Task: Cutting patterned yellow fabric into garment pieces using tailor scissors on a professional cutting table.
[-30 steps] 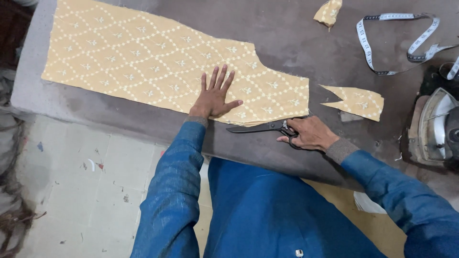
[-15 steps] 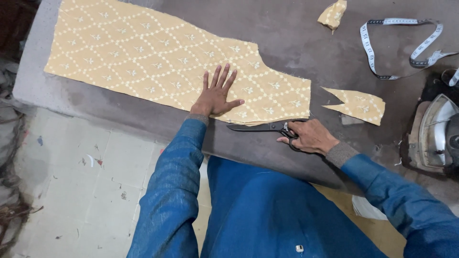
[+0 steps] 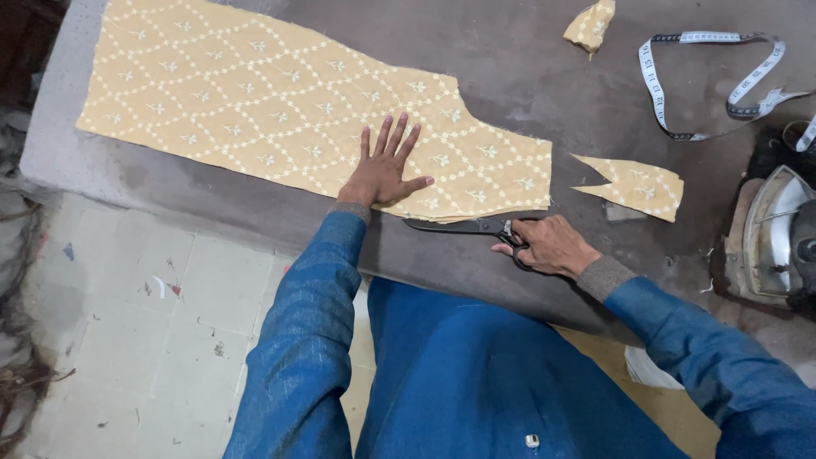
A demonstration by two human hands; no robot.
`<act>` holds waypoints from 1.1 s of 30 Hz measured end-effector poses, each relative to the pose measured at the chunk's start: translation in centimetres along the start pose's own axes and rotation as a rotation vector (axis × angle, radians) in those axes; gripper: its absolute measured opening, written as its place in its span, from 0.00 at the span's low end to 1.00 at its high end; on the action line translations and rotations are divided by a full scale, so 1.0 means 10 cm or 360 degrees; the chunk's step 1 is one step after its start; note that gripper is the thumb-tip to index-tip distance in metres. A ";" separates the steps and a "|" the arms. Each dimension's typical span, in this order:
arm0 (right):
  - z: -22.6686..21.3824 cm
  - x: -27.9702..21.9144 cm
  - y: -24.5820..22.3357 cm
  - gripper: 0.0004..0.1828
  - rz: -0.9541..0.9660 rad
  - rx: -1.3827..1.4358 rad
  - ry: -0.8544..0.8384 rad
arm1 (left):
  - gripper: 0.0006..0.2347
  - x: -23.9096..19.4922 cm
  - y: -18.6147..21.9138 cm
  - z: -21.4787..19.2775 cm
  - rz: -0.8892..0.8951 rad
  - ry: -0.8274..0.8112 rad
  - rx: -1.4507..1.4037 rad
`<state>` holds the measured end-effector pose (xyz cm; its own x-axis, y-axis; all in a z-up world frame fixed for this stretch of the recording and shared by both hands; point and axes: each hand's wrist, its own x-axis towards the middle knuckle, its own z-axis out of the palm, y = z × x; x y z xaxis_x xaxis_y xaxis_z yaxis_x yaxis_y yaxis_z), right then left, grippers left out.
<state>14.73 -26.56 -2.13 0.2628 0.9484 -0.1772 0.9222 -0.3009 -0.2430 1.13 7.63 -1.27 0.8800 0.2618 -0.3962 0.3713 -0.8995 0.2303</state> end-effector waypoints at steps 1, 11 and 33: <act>-0.01 0.00 -0.01 0.27 0.0022 -0.0011 -0.0014 | 0.44 0.00 0.00 0.00 0.0001 0.0002 0.0004; -0.15 0.07 -0.28 0.30 0.0090 0.0177 0.0007 | 0.44 -0.02 -0.02 -0.02 0.0009 0.0007 0.0009; -0.27 0.06 -0.33 0.29 0.0163 0.0188 -0.0135 | 0.44 -0.01 -0.04 0.01 0.0035 0.0033 -0.0017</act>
<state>12.62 -24.72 1.10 0.3243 0.9018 -0.2857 0.8506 -0.4102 -0.3290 0.87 7.88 -1.42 0.8941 0.2492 -0.3721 0.3546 -0.9014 0.2484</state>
